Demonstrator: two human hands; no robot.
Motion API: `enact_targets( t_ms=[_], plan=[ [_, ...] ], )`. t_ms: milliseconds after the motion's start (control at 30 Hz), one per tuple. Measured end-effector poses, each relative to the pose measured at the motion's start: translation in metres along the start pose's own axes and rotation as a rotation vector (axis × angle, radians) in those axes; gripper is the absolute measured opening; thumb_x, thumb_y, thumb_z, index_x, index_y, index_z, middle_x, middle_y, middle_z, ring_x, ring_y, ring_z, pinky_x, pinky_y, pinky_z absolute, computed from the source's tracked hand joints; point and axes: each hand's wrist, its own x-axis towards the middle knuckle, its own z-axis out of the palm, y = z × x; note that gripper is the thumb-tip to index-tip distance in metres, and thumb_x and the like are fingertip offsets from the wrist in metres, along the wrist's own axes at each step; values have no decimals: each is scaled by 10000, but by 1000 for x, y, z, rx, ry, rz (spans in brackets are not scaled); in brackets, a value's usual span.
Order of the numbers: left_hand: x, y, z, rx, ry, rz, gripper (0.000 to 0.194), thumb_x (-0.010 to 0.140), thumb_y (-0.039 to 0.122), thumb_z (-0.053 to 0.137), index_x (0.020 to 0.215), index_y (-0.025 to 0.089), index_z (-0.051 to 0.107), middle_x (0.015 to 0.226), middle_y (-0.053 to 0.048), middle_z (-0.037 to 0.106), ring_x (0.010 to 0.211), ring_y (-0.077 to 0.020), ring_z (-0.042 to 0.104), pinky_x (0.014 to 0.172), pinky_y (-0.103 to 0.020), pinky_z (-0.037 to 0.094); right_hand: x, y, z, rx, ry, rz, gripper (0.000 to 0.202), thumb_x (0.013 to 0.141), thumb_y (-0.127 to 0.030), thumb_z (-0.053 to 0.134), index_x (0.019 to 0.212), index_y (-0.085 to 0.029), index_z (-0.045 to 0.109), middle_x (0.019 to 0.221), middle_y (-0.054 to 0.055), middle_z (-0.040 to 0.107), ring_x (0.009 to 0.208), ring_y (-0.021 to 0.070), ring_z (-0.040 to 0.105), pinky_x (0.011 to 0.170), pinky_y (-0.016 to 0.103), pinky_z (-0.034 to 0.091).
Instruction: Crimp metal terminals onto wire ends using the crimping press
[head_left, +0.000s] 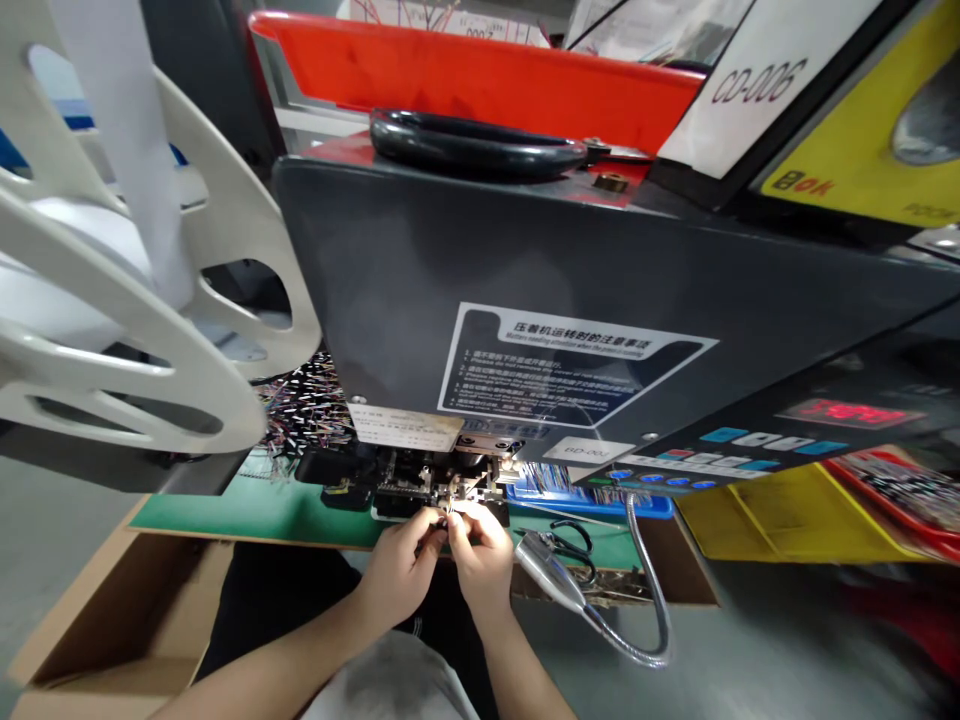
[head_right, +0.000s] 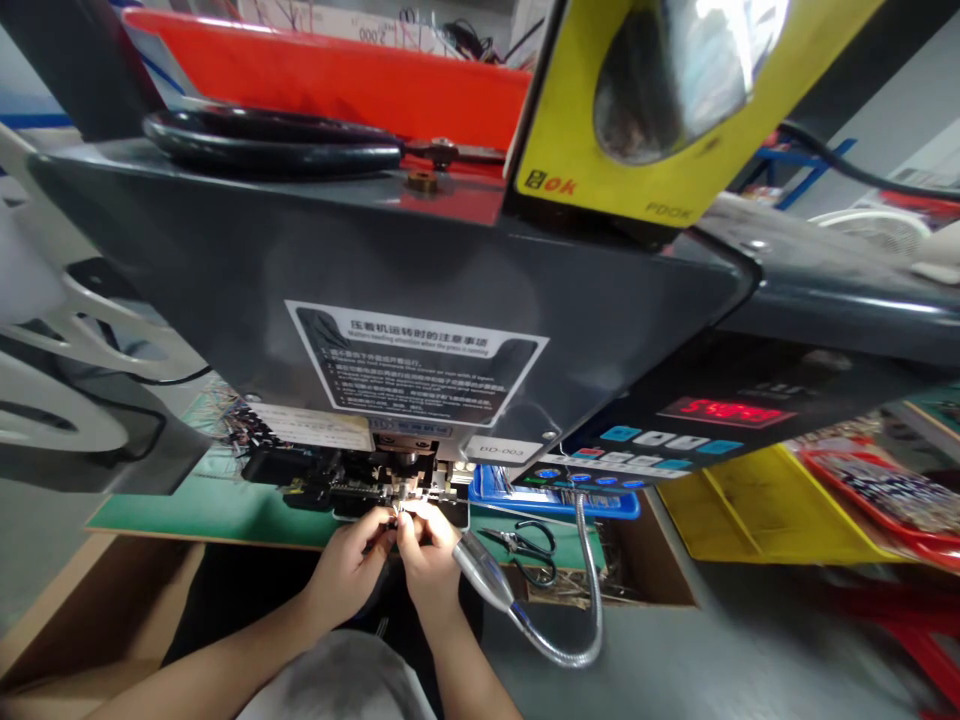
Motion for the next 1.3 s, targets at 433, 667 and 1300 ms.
enact_targets(
  t_ms=[433, 667, 1300],
  plan=[
    [0, -3, -2, -145, -43, -33, 152, 966, 271, 492, 1026, 215, 620, 914, -40, 729, 816, -193, 694, 735, -261, 516, -3, 0, 3, 157, -42, 161, 171, 873, -339, 627, 849, -172, 650, 478, -86, 396, 368, 93, 393, 378, 219, 335],
    [0, -3, 0, -233, -34, -78, 188, 970, 335, 496, 1002, 183, 602, 874, -43, 724, 803, -190, 695, 732, -265, 545, -5, -1, 4, 187, -46, 177, 230, 890, -362, 609, 752, -190, 544, 512, -74, 436, 358, 71, 366, 352, 203, 312],
    [-1, 0, -4, -78, -24, -11, 176, 968, 265, 470, 1004, 214, 634, 942, -56, 732, 820, -200, 691, 743, -271, 516, -3, -1, 3, 74, 1, 22, 142, 856, -266, 629, 918, -172, 715, 527, -57, 444, 446, 113, 408, 454, 247, 425]
  ],
)
